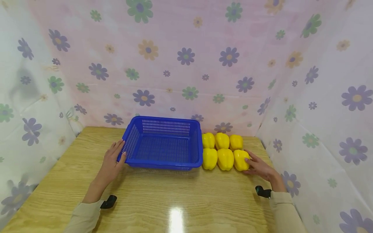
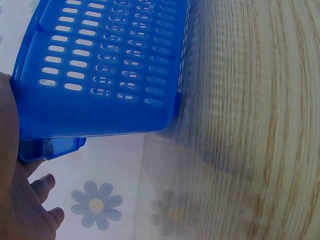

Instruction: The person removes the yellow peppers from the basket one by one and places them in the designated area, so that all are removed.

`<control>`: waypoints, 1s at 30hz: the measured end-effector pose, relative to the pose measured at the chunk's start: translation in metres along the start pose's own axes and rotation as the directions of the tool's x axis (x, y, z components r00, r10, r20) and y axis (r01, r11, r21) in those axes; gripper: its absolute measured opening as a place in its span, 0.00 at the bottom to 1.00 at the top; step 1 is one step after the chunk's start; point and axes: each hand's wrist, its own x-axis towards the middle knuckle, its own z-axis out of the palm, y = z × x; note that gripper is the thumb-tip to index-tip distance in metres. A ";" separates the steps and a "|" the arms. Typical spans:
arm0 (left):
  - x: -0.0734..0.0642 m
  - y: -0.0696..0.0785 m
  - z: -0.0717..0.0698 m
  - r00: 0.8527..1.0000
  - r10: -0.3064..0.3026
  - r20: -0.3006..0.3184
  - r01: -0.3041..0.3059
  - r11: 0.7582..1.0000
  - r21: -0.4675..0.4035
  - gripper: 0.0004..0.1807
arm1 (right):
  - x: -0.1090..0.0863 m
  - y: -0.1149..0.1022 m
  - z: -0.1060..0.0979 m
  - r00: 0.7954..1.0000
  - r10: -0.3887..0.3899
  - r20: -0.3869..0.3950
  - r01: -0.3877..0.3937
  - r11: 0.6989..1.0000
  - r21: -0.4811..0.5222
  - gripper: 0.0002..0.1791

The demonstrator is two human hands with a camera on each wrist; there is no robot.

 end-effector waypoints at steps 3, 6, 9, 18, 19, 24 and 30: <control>0.000 0.000 0.000 1.000 -0.003 0.004 0.003 1.000 0.003 0.31 | -0.001 0.000 0.003 1.000 0.004 -0.020 -0.004 1.000 0.005 0.41; 0.000 -0.001 0.000 1.000 -0.004 0.006 0.003 1.000 0.008 0.31 | -0.001 -0.001 0.007 0.999 0.000 -0.038 -0.001 1.000 -0.009 0.41; 0.000 -0.001 0.000 1.000 0.001 0.003 -0.001 1.000 0.017 0.31 | -0.001 0.000 0.009 0.999 -0.006 -0.051 0.004 0.999 -0.037 0.41; -0.001 0.001 0.001 1.000 0.013 0.008 -0.013 0.999 0.030 0.31 | -0.004 0.002 0.011 0.996 -0.041 -0.076 0.032 0.993 -0.117 0.44; 0.000 0.001 0.001 1.000 0.011 0.014 -0.011 1.000 0.028 0.31 | -0.005 0.001 0.012 0.996 -0.030 -0.086 0.019 0.992 -0.128 0.44; 0.004 0.004 -0.002 0.999 0.001 0.052 -0.004 0.999 0.045 0.32 | -0.009 -0.006 0.016 0.991 0.028 -0.130 -0.058 0.972 -0.227 0.47; 0.010 0.009 -0.015 0.995 0.011 0.100 -0.020 0.995 0.093 0.31 | -0.013 -0.024 0.029 0.974 -0.046 -0.224 -0.049 0.916 -0.398 0.47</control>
